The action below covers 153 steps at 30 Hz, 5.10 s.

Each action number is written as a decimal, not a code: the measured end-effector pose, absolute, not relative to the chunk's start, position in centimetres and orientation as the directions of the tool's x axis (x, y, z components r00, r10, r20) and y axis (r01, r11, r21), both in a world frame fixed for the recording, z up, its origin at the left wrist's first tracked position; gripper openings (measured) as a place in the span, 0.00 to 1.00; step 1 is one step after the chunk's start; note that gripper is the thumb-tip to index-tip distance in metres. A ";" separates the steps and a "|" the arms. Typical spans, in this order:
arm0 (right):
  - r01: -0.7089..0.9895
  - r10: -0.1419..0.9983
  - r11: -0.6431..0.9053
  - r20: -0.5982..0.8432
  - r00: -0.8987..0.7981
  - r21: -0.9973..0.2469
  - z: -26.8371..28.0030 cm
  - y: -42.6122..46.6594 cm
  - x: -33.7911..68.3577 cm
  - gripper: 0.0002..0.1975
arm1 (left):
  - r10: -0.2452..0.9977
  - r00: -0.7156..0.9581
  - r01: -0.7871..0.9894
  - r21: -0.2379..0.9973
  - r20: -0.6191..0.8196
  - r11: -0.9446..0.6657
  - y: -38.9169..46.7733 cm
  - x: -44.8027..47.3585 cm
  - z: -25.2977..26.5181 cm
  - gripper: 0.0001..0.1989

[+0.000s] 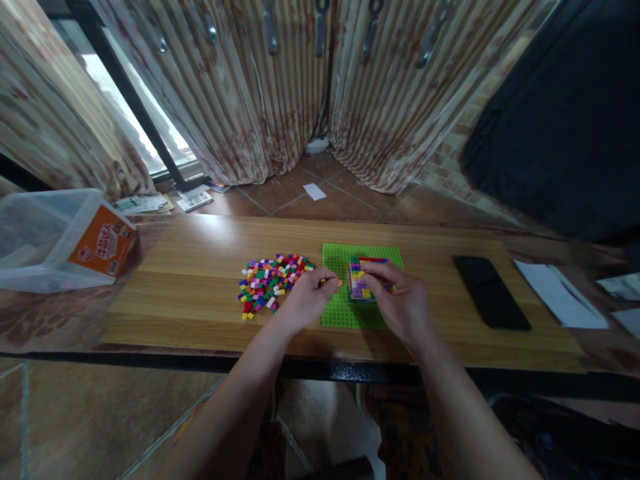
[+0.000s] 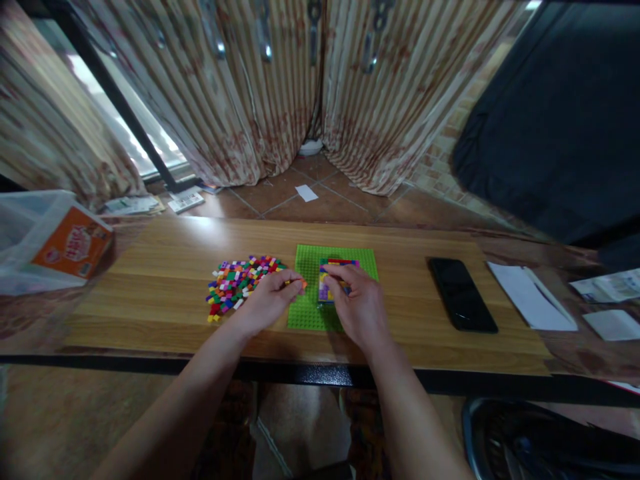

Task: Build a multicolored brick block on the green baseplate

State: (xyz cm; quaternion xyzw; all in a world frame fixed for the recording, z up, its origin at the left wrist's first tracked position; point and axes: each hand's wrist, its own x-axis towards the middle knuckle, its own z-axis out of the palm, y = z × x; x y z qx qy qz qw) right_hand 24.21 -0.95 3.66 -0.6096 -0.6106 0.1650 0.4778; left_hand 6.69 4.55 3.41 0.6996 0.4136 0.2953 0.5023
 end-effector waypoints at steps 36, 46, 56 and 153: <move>0.823 0.847 0.262 0.529 0.054 -0.503 2.7 -0.6 24.4 0.04 | 0.919 0.382 -0.023 0.993 -0.095 0.112 3.9 8.5 2.9 0.08; 0.794 0.880 0.286 0.474 0.003 -0.537 2.9 -0.8 25.2 0.07 | 0.905 0.422 -0.033 0.997 -0.055 0.076 3.8 9.3 2.5 0.07; 0.775 0.882 0.265 0.469 0.046 -0.574 2.4 -0.6 25.2 0.07 | 0.908 0.419 -0.004 1.000 -0.023 0.028 4.0 9.3 2.1 0.07; 0.687 0.893 0.035 0.331 0.304 -0.726 2.4 -0.1 25.5 0.07 | 0.907 0.355 -0.211 0.926 -0.225 0.312 3.8 8.3 3.3 0.13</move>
